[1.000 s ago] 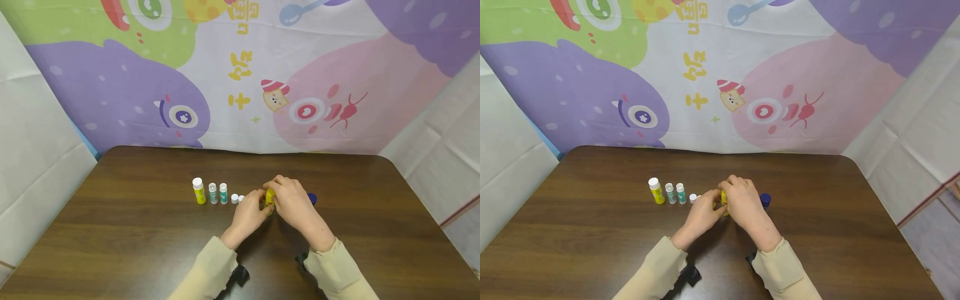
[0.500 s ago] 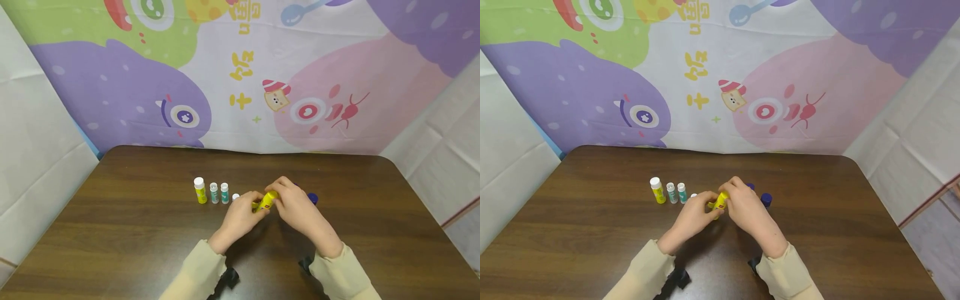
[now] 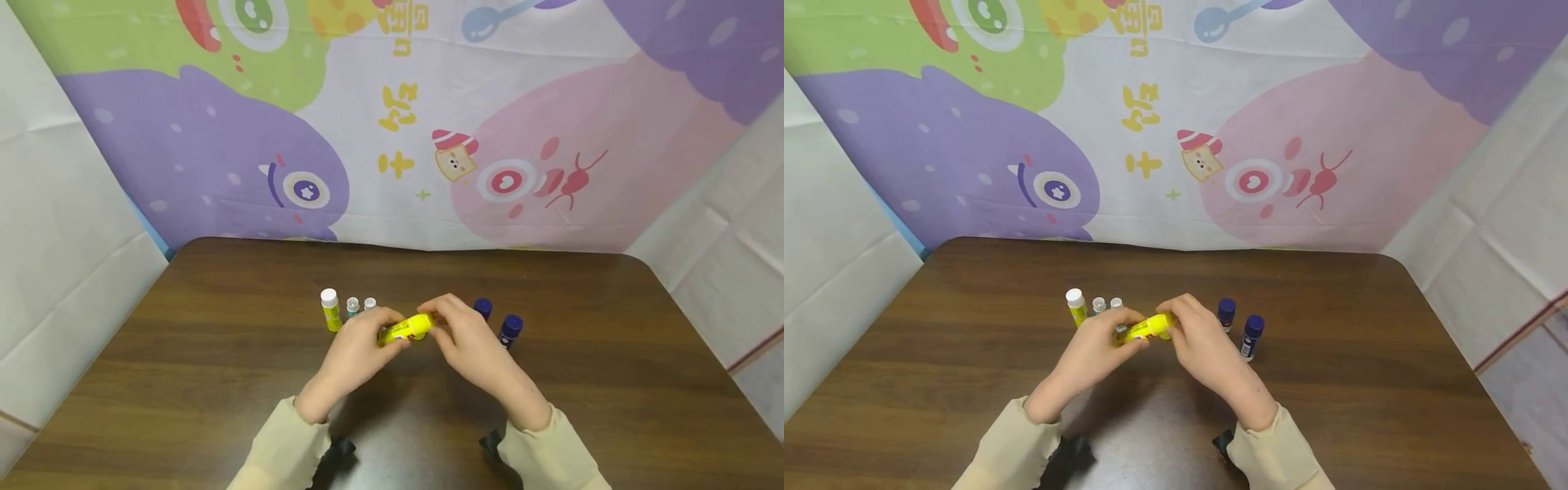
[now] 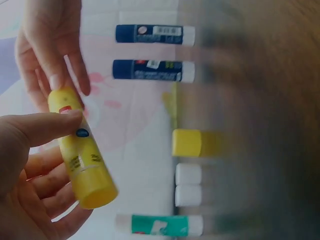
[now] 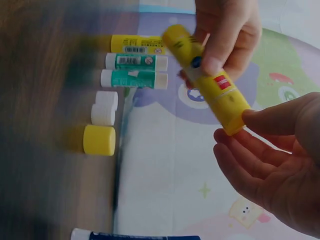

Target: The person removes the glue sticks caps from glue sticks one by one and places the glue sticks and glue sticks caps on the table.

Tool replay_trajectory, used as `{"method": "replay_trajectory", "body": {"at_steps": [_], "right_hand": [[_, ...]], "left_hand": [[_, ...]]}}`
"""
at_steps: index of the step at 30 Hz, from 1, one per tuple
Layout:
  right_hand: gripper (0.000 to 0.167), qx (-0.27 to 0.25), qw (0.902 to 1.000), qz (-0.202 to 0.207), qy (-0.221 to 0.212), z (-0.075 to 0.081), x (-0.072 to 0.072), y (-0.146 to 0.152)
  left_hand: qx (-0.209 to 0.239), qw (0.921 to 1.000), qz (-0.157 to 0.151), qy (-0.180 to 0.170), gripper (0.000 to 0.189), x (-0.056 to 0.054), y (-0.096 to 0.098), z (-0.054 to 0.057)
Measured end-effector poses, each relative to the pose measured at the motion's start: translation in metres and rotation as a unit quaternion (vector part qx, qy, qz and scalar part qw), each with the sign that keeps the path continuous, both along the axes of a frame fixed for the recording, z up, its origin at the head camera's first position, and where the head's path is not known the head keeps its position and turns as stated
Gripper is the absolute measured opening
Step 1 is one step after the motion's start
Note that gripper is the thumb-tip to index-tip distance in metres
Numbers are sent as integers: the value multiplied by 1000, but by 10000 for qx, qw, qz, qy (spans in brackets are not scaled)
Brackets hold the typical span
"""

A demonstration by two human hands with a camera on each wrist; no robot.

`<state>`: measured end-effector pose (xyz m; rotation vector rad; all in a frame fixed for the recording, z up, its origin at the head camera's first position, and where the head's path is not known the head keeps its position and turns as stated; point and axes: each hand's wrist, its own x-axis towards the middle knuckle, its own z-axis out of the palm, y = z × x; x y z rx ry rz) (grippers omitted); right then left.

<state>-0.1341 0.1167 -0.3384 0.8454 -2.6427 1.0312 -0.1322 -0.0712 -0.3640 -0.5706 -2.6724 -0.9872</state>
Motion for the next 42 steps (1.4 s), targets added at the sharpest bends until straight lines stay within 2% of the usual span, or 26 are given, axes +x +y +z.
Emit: {"method": "replay_trajectory", "body": {"at_steps": [8,14,18,25,42], "right_hand": [[28,-589,9979,54,-282,-3,1,-7],[28,-707,9966,-49,-417,-5,1,-10],[26,-784,9961,-60,-391,-6,2,-10],[26,-788,9964,-36,-311,-4,3,-8],[30,-754,9956,285,-475,-1,3,-5]], "left_hand": [[137,9982,177,565,29,7,-13,7],[68,9955,91,937,32,9,-16,11],[-47,9944,51,1058,34,11,-17,14],[-158,9955,-50,930,33,11,-19,19],[-243,9978,-193,578,31,12,-26,26]]}}
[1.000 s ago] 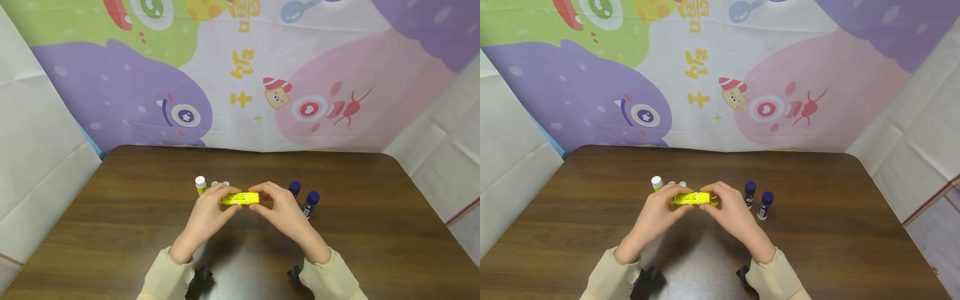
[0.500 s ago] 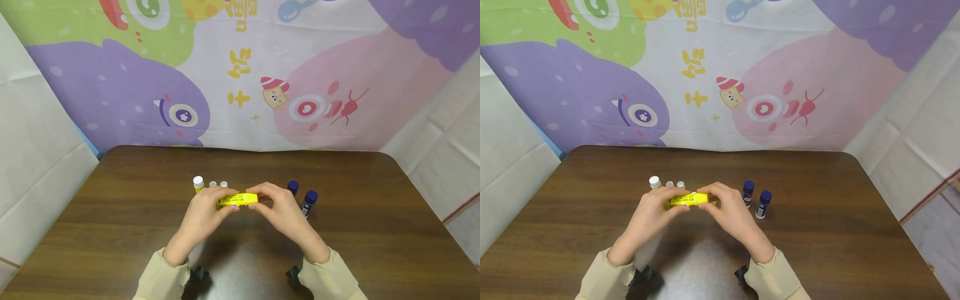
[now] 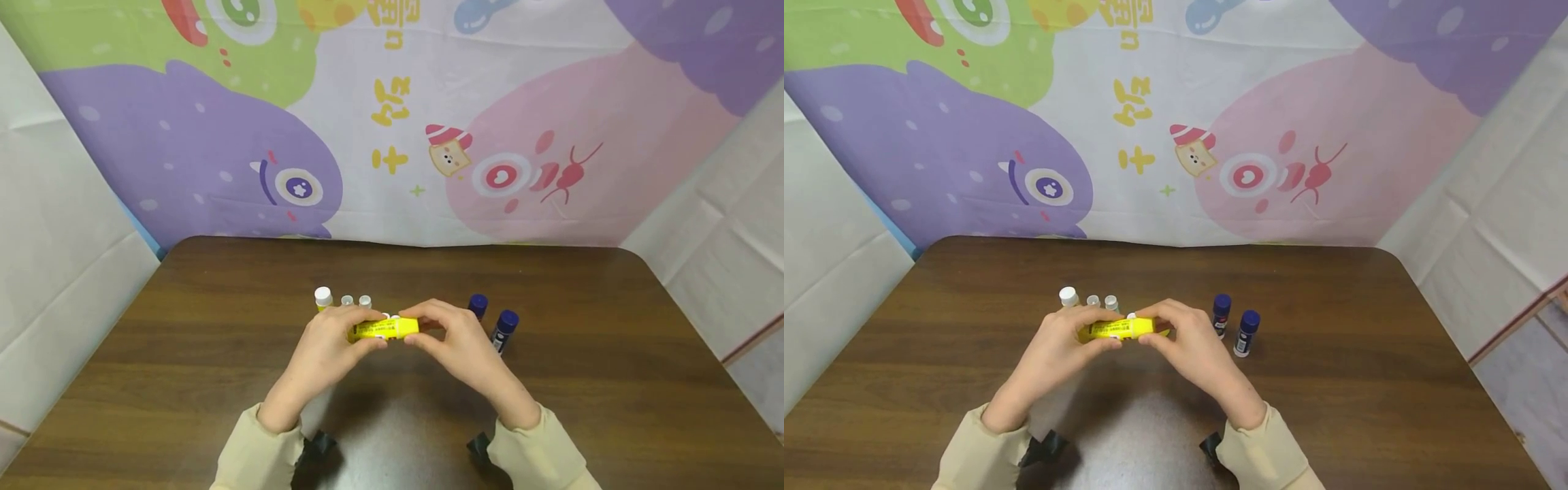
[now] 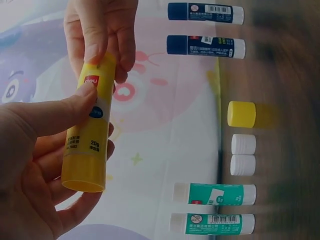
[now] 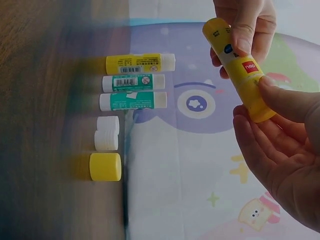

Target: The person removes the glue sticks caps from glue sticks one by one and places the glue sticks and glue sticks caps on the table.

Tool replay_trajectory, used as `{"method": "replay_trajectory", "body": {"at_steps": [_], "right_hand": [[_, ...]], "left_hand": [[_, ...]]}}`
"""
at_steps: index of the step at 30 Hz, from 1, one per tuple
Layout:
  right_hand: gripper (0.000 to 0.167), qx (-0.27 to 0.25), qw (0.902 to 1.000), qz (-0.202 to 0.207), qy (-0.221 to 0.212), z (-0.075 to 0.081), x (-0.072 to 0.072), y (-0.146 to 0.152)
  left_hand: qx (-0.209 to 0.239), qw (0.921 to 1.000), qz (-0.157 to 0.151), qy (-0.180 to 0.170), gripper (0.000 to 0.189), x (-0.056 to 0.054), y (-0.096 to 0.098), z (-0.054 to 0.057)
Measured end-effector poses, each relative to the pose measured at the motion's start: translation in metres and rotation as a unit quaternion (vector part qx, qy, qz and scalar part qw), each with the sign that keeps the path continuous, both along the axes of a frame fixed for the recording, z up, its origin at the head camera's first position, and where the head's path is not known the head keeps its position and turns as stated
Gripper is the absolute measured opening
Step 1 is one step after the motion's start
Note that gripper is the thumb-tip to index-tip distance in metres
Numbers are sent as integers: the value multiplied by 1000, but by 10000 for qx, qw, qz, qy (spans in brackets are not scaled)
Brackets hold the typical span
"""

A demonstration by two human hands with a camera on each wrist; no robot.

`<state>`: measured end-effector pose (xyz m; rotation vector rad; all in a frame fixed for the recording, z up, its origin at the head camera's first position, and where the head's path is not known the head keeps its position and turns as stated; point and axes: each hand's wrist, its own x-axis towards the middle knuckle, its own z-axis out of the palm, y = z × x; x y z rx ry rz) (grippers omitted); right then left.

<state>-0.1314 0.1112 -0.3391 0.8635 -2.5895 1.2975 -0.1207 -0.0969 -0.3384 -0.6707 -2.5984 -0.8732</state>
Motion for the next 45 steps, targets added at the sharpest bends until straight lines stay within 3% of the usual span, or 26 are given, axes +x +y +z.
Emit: {"method": "replay_trajectory", "body": {"at_steps": [4,9,14,21,27,34,39,45], "right_hand": [[30,99,9994,-232,250,3,-1,6],[32,189,9965,-649,493,9,-5,17],[30,176,9976,-528,416,6,-5,12],[28,244,9980,-502,297,0,-5,4],[26,492,9977,-462,82,-7,-7,-6],[24,973,9939,-486,-199,-15,-12,-13],[22,1338,9894,-539,-169,-20,-16,-11],[25,1785,9804,-662,-506,-26,-19,-10]], "left_hand": [[75,9996,141,-211,31,-1,-5,0],[577,9961,461,-475,31,-2,-17,2],[927,9918,591,-646,29,-3,-19,3],[1079,9883,826,-696,27,-7,-25,1],[934,9882,879,-836,35,-10,-30,0],[821,9871,899,-1036,27,-12,-34,-4],[823,9829,1150,-1178,30,-13,-39,-5],[521,9778,1460,-1407,27,-15,-43,-7]]}}
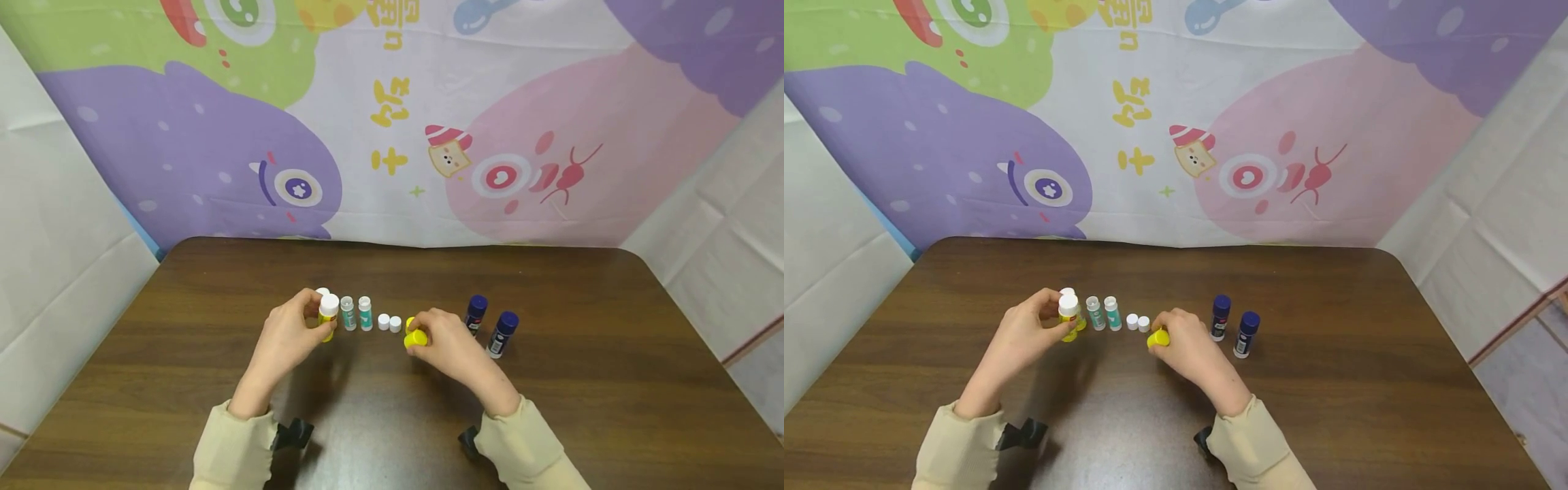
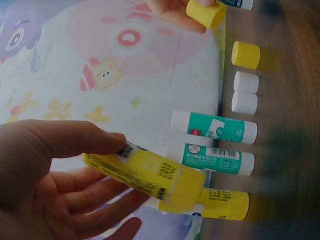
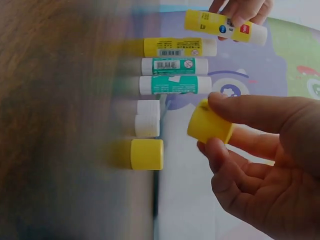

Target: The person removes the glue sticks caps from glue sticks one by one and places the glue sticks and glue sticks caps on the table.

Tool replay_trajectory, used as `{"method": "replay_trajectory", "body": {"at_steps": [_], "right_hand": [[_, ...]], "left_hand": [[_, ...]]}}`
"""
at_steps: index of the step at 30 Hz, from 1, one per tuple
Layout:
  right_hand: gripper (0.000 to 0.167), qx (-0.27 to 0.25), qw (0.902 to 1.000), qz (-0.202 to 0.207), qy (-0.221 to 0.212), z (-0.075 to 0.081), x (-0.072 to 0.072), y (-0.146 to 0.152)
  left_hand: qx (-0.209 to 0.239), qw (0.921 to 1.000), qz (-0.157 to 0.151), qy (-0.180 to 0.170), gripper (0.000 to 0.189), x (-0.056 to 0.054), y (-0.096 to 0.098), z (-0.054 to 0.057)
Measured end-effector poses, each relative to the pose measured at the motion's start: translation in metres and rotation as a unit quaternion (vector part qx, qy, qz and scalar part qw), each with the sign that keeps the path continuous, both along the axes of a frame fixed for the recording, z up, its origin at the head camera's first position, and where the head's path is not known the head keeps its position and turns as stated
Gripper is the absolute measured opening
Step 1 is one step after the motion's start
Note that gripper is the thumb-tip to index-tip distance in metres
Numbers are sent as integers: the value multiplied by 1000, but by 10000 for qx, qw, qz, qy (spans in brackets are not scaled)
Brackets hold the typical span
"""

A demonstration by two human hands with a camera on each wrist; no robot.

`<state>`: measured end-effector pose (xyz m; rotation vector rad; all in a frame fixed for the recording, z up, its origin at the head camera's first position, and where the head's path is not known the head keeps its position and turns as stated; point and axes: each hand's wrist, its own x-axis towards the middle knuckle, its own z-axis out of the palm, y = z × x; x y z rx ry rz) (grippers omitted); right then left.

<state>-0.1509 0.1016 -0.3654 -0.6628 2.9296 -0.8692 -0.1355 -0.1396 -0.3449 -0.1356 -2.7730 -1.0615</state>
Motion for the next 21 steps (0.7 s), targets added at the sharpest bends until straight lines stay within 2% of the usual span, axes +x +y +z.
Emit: {"method": "replay_trajectory", "body": {"at_steps": [6,10,21], "right_hand": [[25,152,9997,-73,-181,-6,-2,0],[26,247,9995,-48,-198,-9,-3,-1],[24,403,9990,-195,-74,-18,-5,-3]], "left_hand": [[-398,9983,342,-247,26,-1,-3,-3],[-510,9967,540,-326,26,-2,-6,-5],[-627,9945,619,-563,24,-4,-8,-9]]}}
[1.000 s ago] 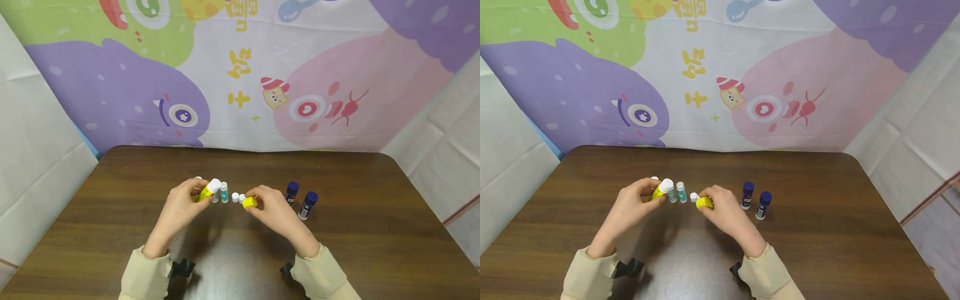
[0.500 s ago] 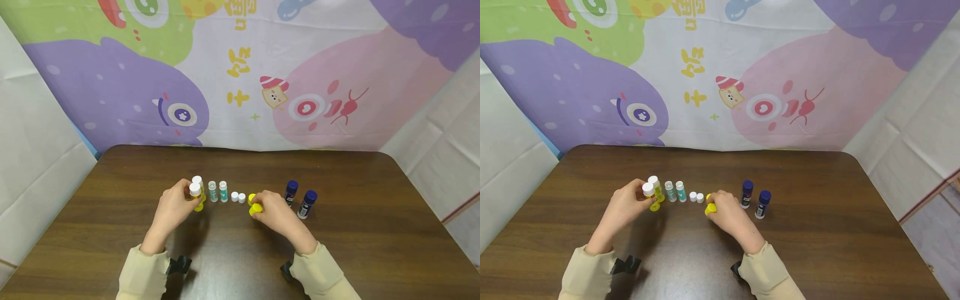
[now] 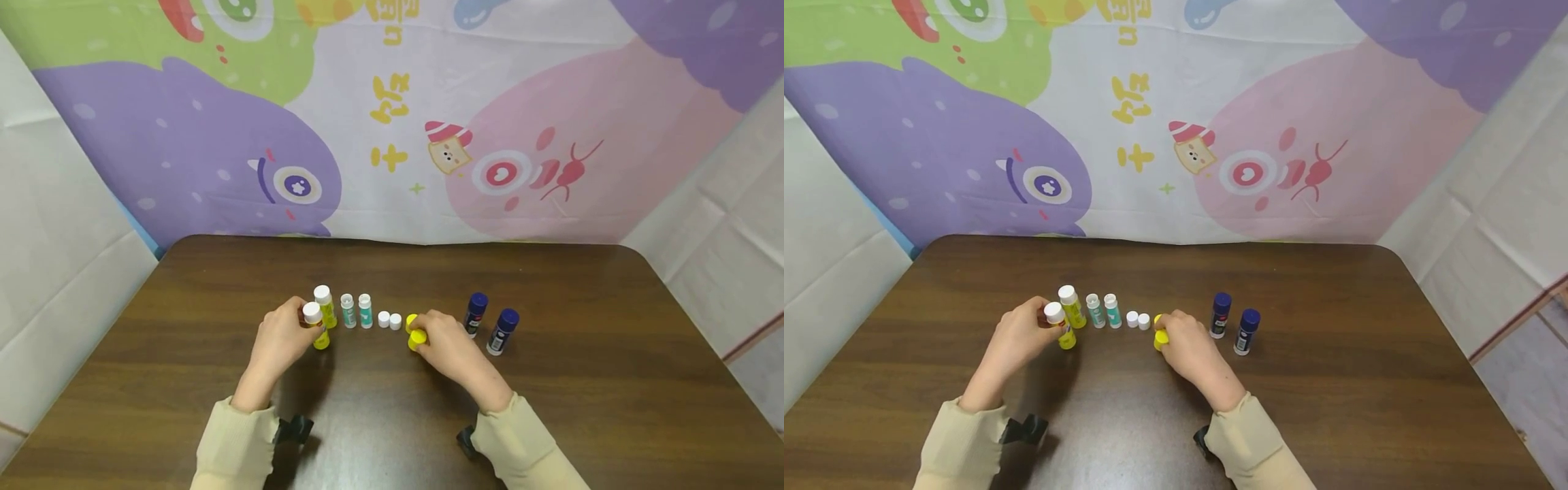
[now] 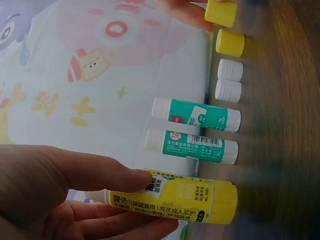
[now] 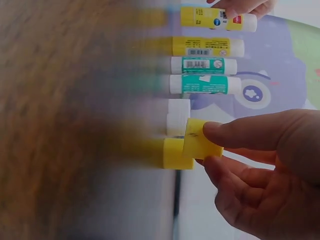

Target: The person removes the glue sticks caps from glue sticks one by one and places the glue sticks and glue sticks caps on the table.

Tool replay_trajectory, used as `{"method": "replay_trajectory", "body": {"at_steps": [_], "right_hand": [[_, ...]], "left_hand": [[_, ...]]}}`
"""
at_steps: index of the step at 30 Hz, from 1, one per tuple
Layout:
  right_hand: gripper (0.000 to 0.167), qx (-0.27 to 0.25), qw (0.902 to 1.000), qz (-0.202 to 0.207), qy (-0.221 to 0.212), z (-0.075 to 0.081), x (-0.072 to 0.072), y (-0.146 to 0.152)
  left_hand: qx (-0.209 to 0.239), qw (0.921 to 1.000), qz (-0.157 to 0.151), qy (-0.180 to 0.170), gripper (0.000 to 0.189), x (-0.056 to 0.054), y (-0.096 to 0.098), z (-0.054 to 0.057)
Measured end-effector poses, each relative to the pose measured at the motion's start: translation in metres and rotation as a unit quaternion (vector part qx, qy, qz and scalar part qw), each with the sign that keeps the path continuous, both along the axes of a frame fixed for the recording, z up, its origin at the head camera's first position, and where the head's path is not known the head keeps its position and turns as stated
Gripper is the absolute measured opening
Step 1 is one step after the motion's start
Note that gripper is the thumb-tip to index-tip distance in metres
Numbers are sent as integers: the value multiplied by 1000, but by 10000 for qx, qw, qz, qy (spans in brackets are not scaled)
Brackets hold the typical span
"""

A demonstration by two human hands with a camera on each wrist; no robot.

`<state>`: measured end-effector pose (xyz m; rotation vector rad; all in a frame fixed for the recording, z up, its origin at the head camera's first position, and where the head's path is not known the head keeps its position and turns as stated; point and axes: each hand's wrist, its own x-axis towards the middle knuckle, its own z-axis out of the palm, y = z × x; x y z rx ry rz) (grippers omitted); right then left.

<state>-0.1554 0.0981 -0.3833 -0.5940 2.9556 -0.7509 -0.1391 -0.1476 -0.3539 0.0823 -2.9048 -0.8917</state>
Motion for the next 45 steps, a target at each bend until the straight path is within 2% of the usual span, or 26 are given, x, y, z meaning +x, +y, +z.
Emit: {"method": "replay_trajectory", "body": {"at_steps": [9,15,37,41,45], "right_hand": [[25,584,9982,-57,-135,-7,-2,1],[23,614,9980,-6,-120,-8,-2,0],[27,635,9978,-97,145,-8,-2,-3],[28,637,9975,-135,276,-3,1,-2],[27,564,9975,-206,383,8,4,1]], "left_hand": [[-133,9996,-180,-163,26,-1,-2,-1],[-255,9988,-322,-275,25,-1,-4,-2],[-324,9990,-210,-236,28,2,-2,1],[-315,9993,-153,-112,31,5,0,5],[-466,9980,-5,435,26,8,6,7]]}}
